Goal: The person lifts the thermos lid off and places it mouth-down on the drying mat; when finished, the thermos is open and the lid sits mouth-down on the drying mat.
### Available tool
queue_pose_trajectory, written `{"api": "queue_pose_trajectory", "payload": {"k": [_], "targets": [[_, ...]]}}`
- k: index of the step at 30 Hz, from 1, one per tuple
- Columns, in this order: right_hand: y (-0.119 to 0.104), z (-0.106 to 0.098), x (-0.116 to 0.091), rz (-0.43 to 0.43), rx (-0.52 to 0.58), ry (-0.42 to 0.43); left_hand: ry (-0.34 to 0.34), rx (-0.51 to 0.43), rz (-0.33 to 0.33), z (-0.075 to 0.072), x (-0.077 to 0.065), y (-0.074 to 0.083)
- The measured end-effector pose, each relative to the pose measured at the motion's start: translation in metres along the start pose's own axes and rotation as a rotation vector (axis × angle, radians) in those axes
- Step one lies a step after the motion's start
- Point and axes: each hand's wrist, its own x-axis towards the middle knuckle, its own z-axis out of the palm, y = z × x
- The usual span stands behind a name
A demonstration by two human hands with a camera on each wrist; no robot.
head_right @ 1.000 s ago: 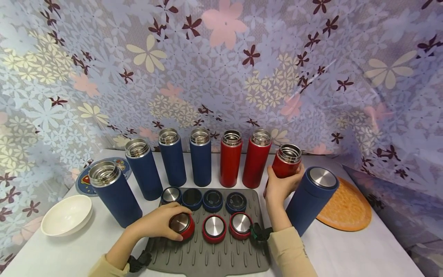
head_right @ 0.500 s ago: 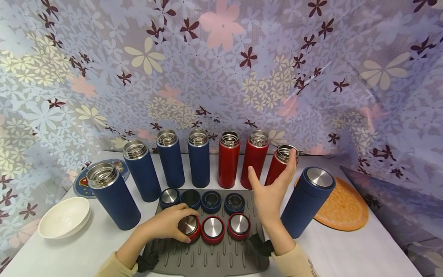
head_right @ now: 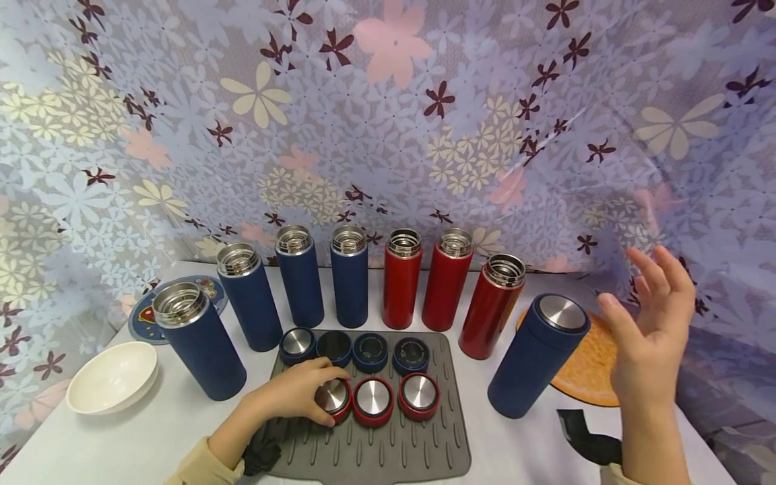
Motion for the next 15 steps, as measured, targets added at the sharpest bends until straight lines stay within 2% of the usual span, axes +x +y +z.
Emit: {"api": "queue_pose_trajectory", "payload": {"k": [3, 6, 10, 15], "targets": [[0.016, -0.036, 0.003, 0.067, 0.137, -0.146, -0.002, 0.001, -0.004, 0.001, 0.000, 0.000], [0.035, -0.072, 0.000, 0.191, 0.182, -0.337, -0.004, -0.002, -0.008, 0.001, 0.000, 0.000], [0.060, -0.108, -0.011, 0.350, 0.152, -0.550, 0.000, -0.012, -0.005, -0.001, -0.002, 0.000], [0.086, -0.130, -0.027, 0.558, 0.112, -0.693, 0.027, -0.043, 0.013, -0.004, -0.006, -0.001]]}}
